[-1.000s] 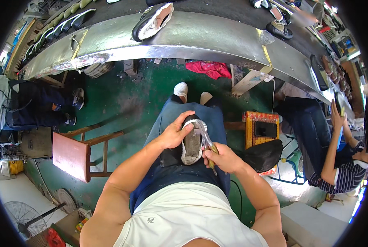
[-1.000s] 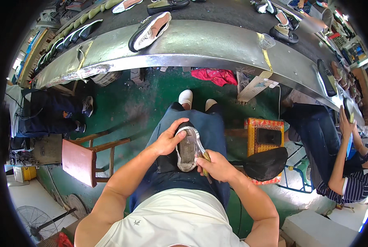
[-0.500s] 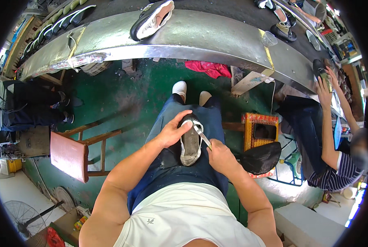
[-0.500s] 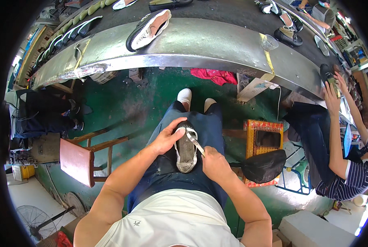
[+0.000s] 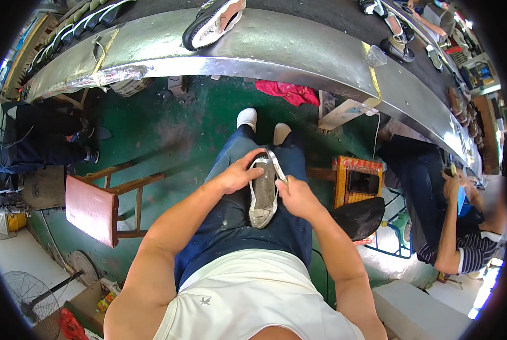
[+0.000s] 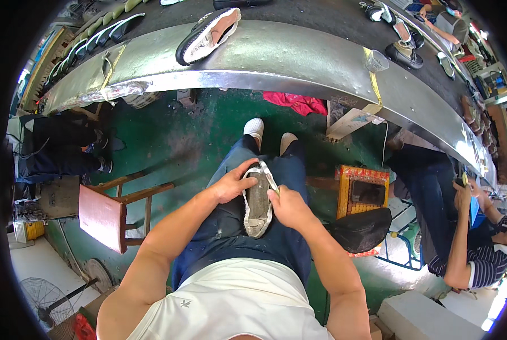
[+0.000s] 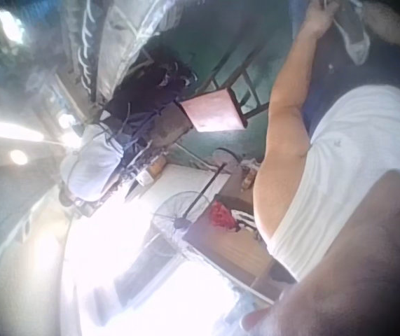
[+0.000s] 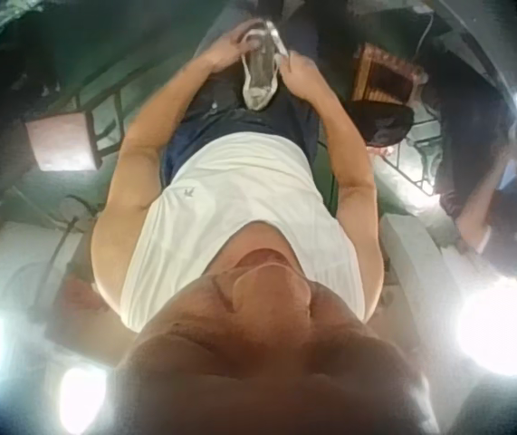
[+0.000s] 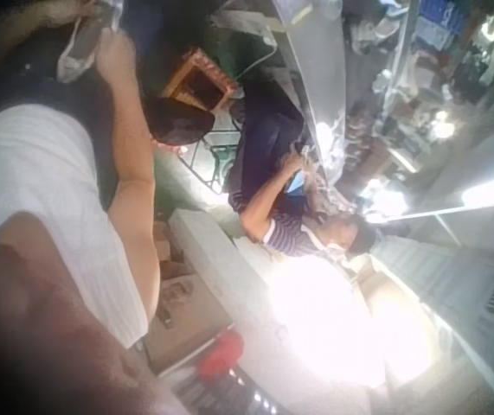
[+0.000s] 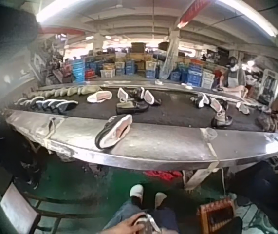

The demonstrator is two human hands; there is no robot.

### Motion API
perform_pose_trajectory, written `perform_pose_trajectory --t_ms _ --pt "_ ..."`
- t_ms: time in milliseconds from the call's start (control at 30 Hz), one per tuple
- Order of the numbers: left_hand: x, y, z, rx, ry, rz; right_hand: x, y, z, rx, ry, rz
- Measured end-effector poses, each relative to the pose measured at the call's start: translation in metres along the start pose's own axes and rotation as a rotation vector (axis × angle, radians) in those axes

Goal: Manually pulling plastic lasts out of shoes and trimming excess material with a small tool.

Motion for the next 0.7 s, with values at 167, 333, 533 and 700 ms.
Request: perform_pose_trajectory --t_ms 167,333,533,700 --pt "-0.004 -0.006 0.017 0.111 -0.118 -0.271 0.014 0.009 0.013 0.107 -0.172 -0.335" --pt "0.004 -0.033 0.056 0.279 -0.166 -0.506 0.026 -0.024 0.032 -0.086 -0.461 -0.483" --pt "-0.023 -0.039 0.078 0.305 -0.096 -0.441 0.044 -0.038 0.043 0.012 -0.325 -0.546" --pt "-0.021 -0.031 0.063 0.059 -0.02 -0.381 0.046 -0.029 0.042 -0.079 -0.418 -0.509"
Point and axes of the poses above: each hand's wrist, its own z-axis away from the middle knuckle, its own y-axis out of the back of the hand, x = y × z, the point moved 6 cm from there along -z, towards the middle knuckle, and after that the axes turned 6 degrees about x, right-handed, at the moved point
